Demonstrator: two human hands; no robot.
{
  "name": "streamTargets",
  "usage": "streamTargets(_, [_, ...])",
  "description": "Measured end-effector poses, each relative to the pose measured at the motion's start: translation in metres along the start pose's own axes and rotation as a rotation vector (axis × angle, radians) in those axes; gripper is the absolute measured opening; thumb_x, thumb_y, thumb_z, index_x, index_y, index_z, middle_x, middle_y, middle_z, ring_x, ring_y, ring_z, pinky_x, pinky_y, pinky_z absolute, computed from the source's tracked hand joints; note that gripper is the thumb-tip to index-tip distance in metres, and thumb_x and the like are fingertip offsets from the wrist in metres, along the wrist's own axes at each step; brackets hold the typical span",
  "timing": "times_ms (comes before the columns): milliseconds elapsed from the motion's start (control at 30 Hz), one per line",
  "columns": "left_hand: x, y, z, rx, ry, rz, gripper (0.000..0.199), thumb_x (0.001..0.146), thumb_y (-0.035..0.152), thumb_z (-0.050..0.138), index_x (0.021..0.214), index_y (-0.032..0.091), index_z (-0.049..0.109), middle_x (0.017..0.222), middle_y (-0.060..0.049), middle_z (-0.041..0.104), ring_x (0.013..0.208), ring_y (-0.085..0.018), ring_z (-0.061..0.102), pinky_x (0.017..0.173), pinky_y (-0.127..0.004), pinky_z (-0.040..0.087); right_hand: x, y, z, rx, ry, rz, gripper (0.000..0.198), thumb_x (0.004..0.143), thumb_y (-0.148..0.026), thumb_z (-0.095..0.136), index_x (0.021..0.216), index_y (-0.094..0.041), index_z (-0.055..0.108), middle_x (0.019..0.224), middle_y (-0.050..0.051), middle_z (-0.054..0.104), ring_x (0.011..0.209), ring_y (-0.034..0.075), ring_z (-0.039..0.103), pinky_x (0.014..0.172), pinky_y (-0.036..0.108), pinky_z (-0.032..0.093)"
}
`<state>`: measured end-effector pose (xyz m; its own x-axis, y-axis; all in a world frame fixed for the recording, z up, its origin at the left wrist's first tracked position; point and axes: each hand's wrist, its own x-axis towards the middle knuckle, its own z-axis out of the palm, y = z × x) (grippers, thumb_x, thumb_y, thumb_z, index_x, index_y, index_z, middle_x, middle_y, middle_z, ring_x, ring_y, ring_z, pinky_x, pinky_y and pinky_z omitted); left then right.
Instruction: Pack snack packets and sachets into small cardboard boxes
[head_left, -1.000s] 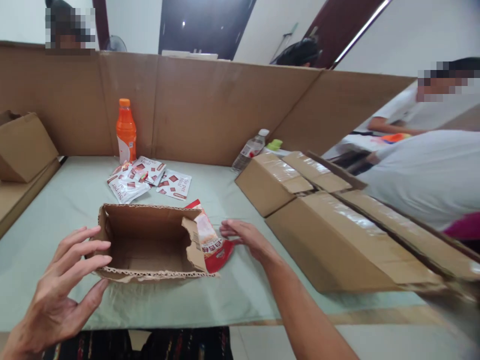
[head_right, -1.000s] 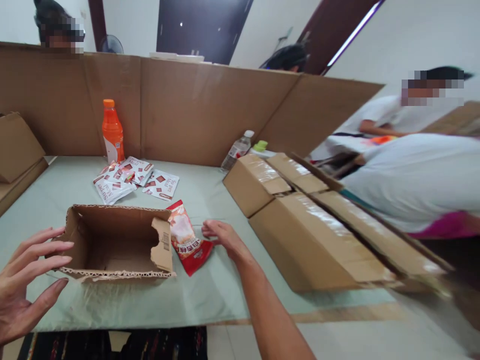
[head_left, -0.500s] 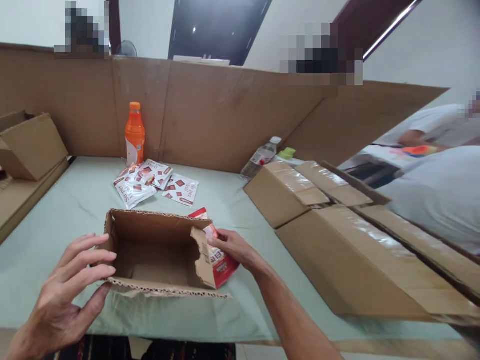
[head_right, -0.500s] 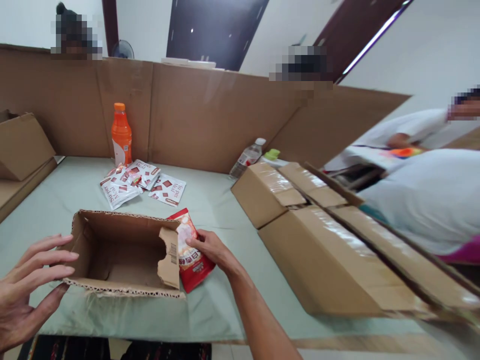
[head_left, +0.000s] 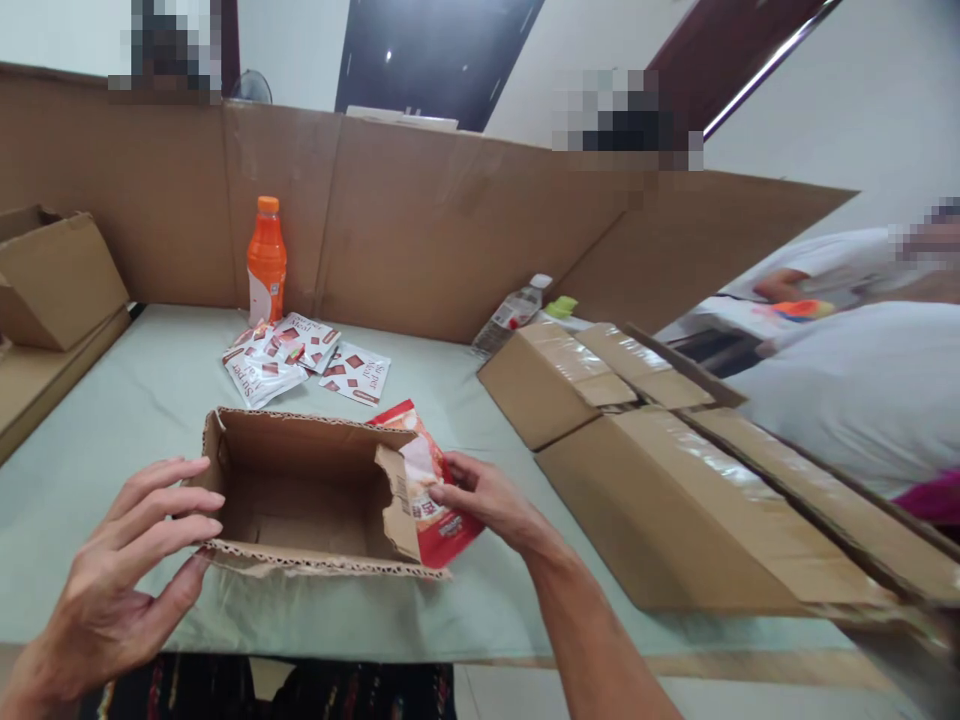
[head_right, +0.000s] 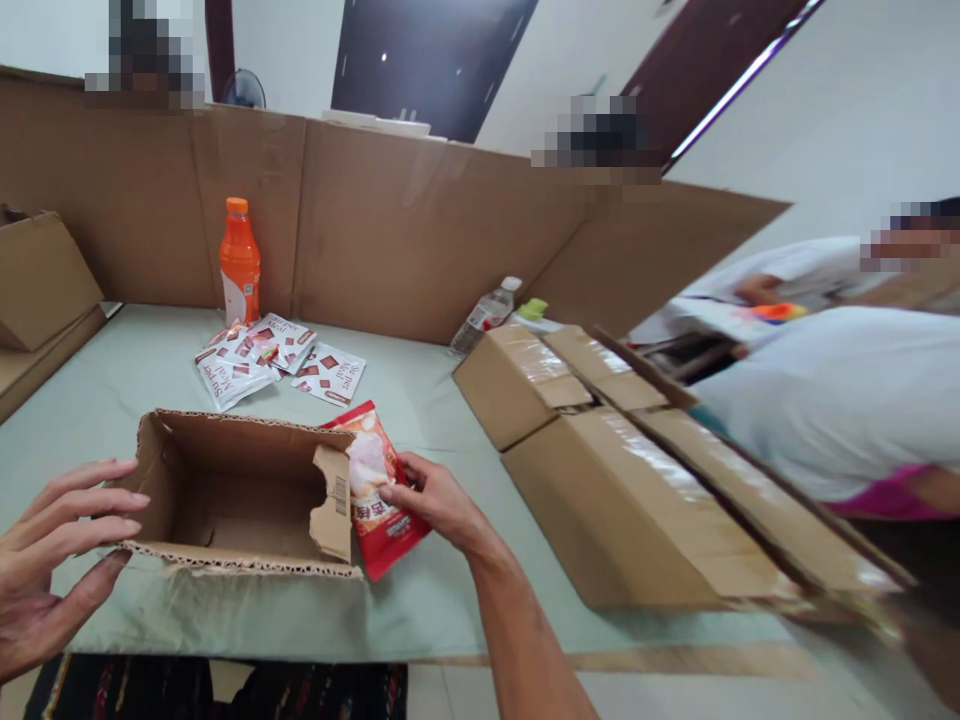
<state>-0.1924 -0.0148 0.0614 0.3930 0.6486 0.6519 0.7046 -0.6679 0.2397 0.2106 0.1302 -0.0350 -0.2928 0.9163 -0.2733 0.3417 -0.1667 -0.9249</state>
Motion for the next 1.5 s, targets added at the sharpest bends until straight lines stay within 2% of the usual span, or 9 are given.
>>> streamTargets(233, [0.001,0.004,-0.002,-0.002,0.013,-0.024,0.030,0.089,0.003,0.062,0.109,0.025,0.069,0.110,-0.003,0.078,0.127,-0.027,0.066,0.106,-0.045,0.057,-0.001,-0.006,0.000,-0.076,0.007,0.042,0.060,0.069,-0.063,0.082,0.106,-0.018,0.073,0.101,0.009,0.078,0.092,0.029,0.073,0.076,0.036,0.057])
streamTargets(467, [0.006,0.010,0.001,-0.043,0.021,-0.038,0.031,0.089,-0.001,0.060,0.108,0.023,0.067,0.109,-0.004,0.077,0.128,-0.025,0.064,0.110,-0.043,0.053,-0.004,-0.004,0.004,-0.145,0.174,0.020,0.049,0.061,-0.062,0.082,0.078,-0.021,0.061,0.075,0.004,0.069,0.072,0.024,0.065,0.065,0.034,0.052])
streamTargets(633, [0.004,0.010,0.003,-0.070,0.027,-0.029,0.030,0.089,-0.001,0.060,0.106,0.022,0.066,0.109,-0.004,0.077,0.131,-0.024,0.062,0.111,-0.041,0.052,-0.034,-0.060,-0.004,0.131,0.700,-0.401,0.037,0.066,-0.046,0.084,0.088,-0.026,0.061,0.087,0.002,0.070,0.086,0.024,0.066,0.082,0.038,0.057])
streamTargets(700, [0.005,0.010,0.004,-0.067,0.036,-0.027,0.029,0.090,-0.001,0.060,0.107,0.022,0.066,0.108,-0.004,0.077,0.130,-0.024,0.063,0.111,-0.041,0.052,-0.042,-0.092,0.009,0.283,0.732,-0.641,0.034,0.070,-0.039,0.083,0.097,-0.028,0.065,0.096,0.001,0.073,0.094,0.023,0.068,0.091,0.039,0.056])
streamTargets(833, [0.009,0.010,0.005,-0.036,0.059,-0.002,0.026,0.091,-0.001,0.058,0.104,0.021,0.065,0.096,-0.003,0.076,0.121,-0.023,0.066,0.106,-0.039,0.052,-0.048,-0.145,0.054,0.103,0.450,-0.765,0.021,0.077,-0.034,0.079,0.093,-0.026,0.068,0.093,0.003,0.075,0.085,0.023,0.071,0.082,0.037,0.058])
streamTargets(967, [0.015,0.014,-0.001,-0.008,0.042,0.006,0.021,0.093,0.001,0.054,0.093,0.021,0.062,0.083,0.000,0.071,0.104,-0.020,0.067,0.095,-0.032,0.053,-0.054,-0.171,0.080,-0.489,0.104,-0.712,0.004,0.083,-0.026,0.066,0.083,-0.024,0.062,0.079,0.002,0.072,0.069,0.018,0.063,0.065,0.029,0.049])
streamTargets(1133, [0.017,0.015,-0.004,0.011,0.072,-0.006,0.022,0.092,0.002,0.054,0.085,0.022,0.061,0.078,0.000,0.070,0.092,-0.019,0.068,0.086,-0.032,0.053,-0.063,-0.190,0.091,-1.194,-0.136,-0.612,0.013,0.087,-0.013,0.058,0.077,-0.022,0.059,0.077,0.003,0.069,0.067,0.016,0.060,0.061,0.029,0.034])
streamTargets(1400, [0.017,0.013,-0.009,-0.038,-0.038,0.054,0.022,0.091,0.002,0.054,0.094,0.021,0.065,0.105,-0.004,0.075,0.125,-0.022,0.065,0.119,-0.040,0.042,-0.026,-0.192,0.136,-1.372,-0.590,-0.450,0.016,0.099,-0.021,0.060,0.097,-0.017,0.076,0.096,0.010,0.081,0.080,0.021,0.071,0.060,0.031,0.029])
streamTargets(1500, [0.029,0.018,-0.014,-0.069,-0.167,0.125,0.020,0.088,0.006,0.056,0.098,0.020,0.067,0.105,-0.005,0.077,0.119,-0.023,0.069,0.126,-0.044,0.036,-0.020,-0.186,0.147,-1.440,-0.711,-0.449,0.023,0.104,-0.023,0.057,0.106,-0.016,0.078,0.101,0.012,0.082,0.083,0.023,0.073,0.062,0.030,0.033])
